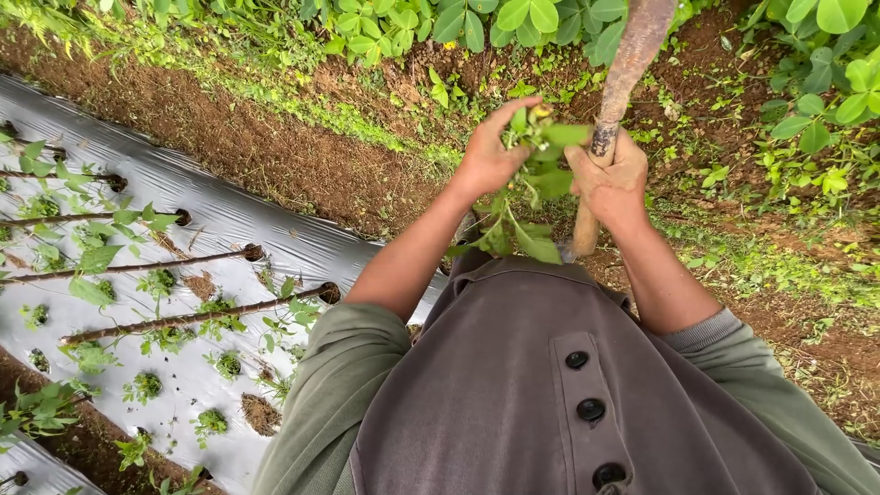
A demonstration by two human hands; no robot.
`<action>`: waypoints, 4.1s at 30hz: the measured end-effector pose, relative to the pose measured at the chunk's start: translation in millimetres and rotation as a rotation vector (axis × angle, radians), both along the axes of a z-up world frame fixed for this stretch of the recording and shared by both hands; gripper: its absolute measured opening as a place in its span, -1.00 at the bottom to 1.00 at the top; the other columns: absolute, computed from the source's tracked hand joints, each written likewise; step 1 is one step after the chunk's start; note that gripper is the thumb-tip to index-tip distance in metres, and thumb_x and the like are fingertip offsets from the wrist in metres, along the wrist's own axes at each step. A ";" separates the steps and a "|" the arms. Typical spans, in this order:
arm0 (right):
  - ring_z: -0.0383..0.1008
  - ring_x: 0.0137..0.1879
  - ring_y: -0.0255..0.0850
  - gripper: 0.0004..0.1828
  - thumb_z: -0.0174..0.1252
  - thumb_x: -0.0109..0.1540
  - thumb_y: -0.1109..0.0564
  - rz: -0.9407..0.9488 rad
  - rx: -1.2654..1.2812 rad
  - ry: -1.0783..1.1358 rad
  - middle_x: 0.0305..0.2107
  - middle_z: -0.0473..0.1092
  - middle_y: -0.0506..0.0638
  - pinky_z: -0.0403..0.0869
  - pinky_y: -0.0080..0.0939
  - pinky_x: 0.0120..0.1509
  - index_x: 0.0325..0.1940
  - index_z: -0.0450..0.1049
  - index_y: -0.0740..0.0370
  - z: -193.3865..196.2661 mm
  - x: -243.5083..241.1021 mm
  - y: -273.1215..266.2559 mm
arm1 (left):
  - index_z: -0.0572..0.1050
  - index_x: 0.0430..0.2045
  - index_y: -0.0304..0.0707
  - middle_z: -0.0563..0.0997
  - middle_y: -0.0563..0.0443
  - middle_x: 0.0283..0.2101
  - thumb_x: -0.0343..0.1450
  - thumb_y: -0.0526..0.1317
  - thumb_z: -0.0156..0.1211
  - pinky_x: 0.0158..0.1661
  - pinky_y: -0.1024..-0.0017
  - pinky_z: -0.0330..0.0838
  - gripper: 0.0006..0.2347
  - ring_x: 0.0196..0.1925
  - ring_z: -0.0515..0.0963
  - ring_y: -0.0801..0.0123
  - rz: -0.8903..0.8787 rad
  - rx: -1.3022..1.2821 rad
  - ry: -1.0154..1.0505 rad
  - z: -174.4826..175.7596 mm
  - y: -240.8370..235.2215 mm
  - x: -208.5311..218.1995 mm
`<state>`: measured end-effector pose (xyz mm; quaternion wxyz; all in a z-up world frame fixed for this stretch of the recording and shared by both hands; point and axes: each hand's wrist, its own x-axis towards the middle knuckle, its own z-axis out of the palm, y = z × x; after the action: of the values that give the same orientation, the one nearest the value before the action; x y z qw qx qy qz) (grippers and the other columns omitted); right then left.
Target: Using a sickle to clear weeds growing along the edge of a cultivated field row covered in plastic mulch.
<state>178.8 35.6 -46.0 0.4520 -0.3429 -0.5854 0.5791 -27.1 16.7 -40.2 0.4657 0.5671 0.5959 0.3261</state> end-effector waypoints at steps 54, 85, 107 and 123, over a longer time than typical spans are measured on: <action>0.54 -0.19 -0.03 -0.83 0.25 0.37 0.38 -0.033 0.222 -0.008 -0.29 0.45 0.35 0.44 -0.12 -0.17 -0.10 0.35 0.43 -46.9 -23.6 -1.2 | 0.13 0.35 -0.34 0.11 -0.66 0.36 0.43 0.01 0.42 0.24 -0.15 0.42 -0.29 0.11 0.58 -0.29 -0.111 -0.171 -0.314 -13.7 -8.5 11.1; 0.21 -0.51 -0.30 -0.89 0.08 0.35 0.38 0.191 -0.374 -0.489 -0.53 0.28 0.04 0.38 -0.26 -0.37 -0.05 0.31 0.44 -138.3 7.3 -9.0 | 0.33 0.21 -0.30 0.39 -0.33 0.04 0.38 -0.57 0.03 -0.26 0.20 0.71 -0.54 -0.12 0.64 0.07 -0.180 -0.113 1.088 -57.9 -16.4 -87.6; 0.21 -0.36 -0.32 -0.78 0.08 0.37 0.26 0.203 -0.610 -0.769 -0.43 0.17 -0.13 0.28 -0.35 -0.42 -0.30 0.23 0.07 -154.5 -24.4 -3.0 | 0.30 0.13 -0.30 0.43 -0.26 -0.06 0.49 -0.49 -0.02 -0.41 0.38 0.63 -0.69 -0.23 0.52 0.15 -0.240 -0.294 1.274 -101.3 62.0 -128.3; 0.21 -0.39 -0.30 -0.85 0.05 0.36 0.23 0.228 -0.560 -0.891 -0.45 0.19 -0.12 0.22 -0.28 -0.45 -0.25 0.25 0.06 -152.0 -22.0 -10.4 | 0.42 0.01 -0.31 0.55 -0.12 -0.20 0.53 -0.41 -0.04 -0.29 0.47 0.54 -0.80 -0.31 0.52 0.38 -0.277 -0.338 1.329 -101.4 62.0 -126.3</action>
<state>156.8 25.2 -198.0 -0.0145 -0.5971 -0.5772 0.5570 -153.4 78.7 -141.5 0.1216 0.6369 0.7192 -0.2497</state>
